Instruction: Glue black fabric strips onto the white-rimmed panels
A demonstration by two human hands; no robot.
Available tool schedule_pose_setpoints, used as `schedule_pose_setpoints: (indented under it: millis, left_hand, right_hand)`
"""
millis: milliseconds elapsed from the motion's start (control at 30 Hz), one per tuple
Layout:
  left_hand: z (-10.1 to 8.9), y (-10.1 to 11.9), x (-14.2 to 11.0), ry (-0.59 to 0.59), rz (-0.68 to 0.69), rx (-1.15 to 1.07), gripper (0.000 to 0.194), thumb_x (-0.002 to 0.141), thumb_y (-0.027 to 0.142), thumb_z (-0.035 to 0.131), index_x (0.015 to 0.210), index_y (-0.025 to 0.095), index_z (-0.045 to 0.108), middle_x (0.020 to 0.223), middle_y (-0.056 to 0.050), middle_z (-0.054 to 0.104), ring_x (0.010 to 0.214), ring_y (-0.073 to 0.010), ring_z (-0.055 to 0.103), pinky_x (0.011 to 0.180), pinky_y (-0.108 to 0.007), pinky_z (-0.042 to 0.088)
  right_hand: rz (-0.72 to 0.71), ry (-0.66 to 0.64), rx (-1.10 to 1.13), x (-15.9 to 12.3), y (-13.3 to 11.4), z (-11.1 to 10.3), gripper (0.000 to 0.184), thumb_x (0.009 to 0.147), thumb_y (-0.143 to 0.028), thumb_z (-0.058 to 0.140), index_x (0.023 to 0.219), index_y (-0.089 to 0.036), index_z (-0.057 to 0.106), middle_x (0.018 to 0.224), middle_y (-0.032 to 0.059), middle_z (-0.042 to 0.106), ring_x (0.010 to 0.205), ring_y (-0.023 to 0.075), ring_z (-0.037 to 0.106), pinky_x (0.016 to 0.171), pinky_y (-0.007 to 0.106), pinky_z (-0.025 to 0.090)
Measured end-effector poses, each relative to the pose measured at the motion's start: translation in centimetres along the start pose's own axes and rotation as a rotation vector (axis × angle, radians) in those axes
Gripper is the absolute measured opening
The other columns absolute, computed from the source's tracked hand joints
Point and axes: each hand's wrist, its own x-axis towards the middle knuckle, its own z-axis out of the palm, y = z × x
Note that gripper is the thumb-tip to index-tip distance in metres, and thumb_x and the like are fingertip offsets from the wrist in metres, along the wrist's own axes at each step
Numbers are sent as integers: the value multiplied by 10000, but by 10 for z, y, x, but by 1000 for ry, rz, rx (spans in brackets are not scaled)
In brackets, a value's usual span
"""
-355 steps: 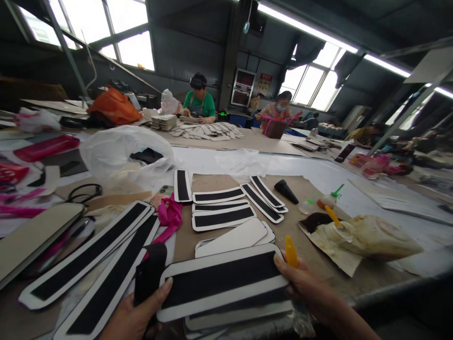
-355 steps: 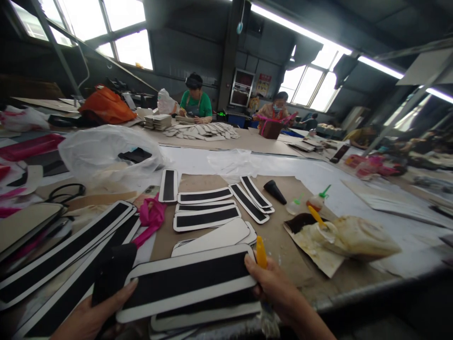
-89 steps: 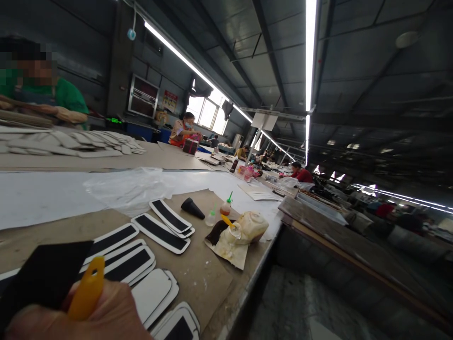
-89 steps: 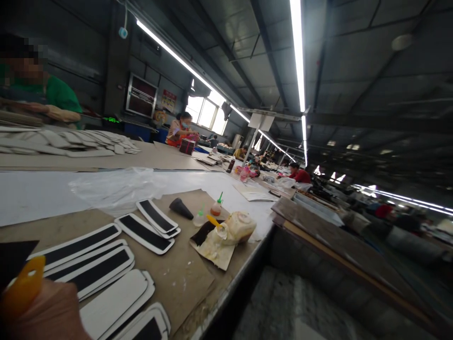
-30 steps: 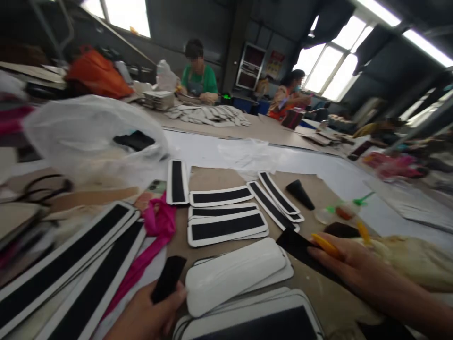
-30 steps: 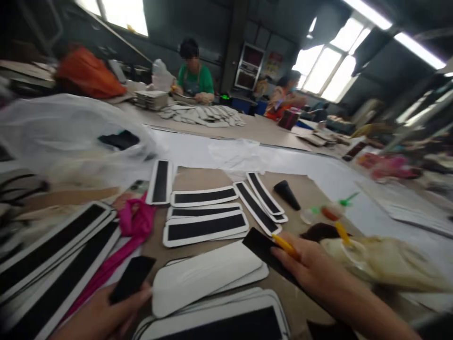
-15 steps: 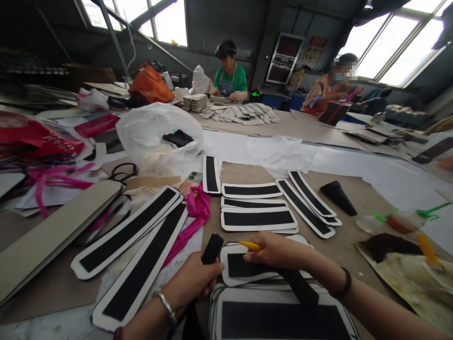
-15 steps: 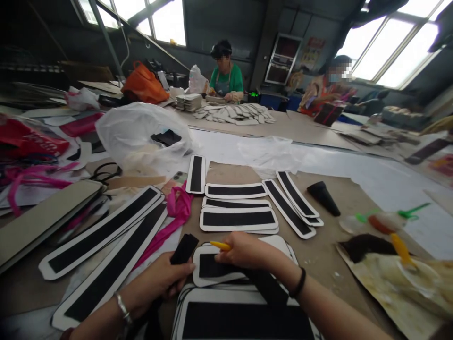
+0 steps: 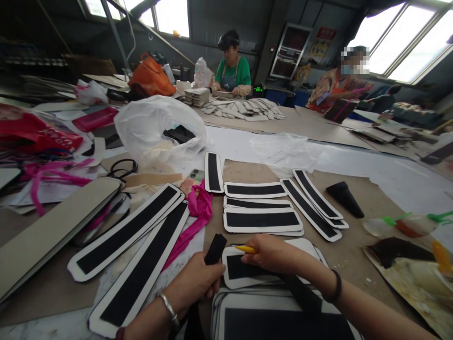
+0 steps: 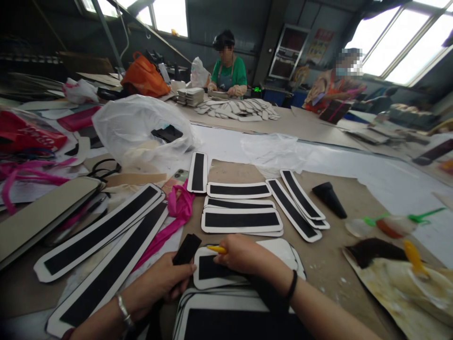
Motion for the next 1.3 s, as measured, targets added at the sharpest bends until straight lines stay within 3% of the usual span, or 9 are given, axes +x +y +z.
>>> schedule_pose_setpoints:
  millis: [167, 367, 500, 700, 967, 1300]
  left_hand:
    - [5, 2, 2, 44, 25, 4, 293, 549, 442, 568, 585, 183, 435, 368, 70, 410, 321, -57, 326, 357, -195, 200]
    - [13, 5, 1, 137, 60, 42, 243, 527, 385, 513, 633, 169, 475, 360, 79, 389, 333, -63, 305, 367, -202, 186]
    - [12, 3, 1, 133, 60, 48, 264, 515, 417, 523, 601, 176, 455, 359, 78, 379, 336, -63, 297, 373, -202, 178]
    - [9, -8, 11, 128, 72, 75, 304, 522, 474, 539, 547, 191, 431, 343, 64, 393, 319, -76, 314, 369, -212, 188]
    - [13, -8, 9, 165, 89, 78, 356, 507, 515, 576, 541, 190, 433, 333, 66, 376, 308, -72, 282, 376, -213, 171]
    - [14, -11, 13, 137, 89, 82, 382, 530, 547, 579, 495, 213, 398, 307, 76, 335, 278, -66, 243, 369, -219, 134]
  right_hand:
    - [-40, 28, -50, 3, 3, 5, 233, 755, -330, 517, 752, -138, 650, 615, 32, 573, 504, 100, 441, 456, 204, 271]
    - [-55, 42, -69, -8, 7, 1, 196, 719, -347, 566, 720, -164, 636, 584, -2, 536, 508, 100, 444, 465, 200, 283]
    - [26, 76, -80, -43, 36, -13, 188, 721, -347, 567, 667, -170, 602, 562, -17, 506, 506, 100, 441, 467, 203, 282]
    - [233, 311, -130, -80, 90, -14, 171, 806, -285, 471, 755, -167, 584, 739, 28, 593, 661, 135, 530, 596, 221, 350]
    - [429, 371, -200, -67, 101, 4, 201, 791, -341, 505, 840, -175, 608, 888, 80, 633, 846, 230, 573, 674, 290, 365]
    - [449, 373, -230, -64, 103, 4, 212, 788, -374, 536, 844, -187, 621, 892, 78, 650, 862, 234, 588, 662, 282, 373]
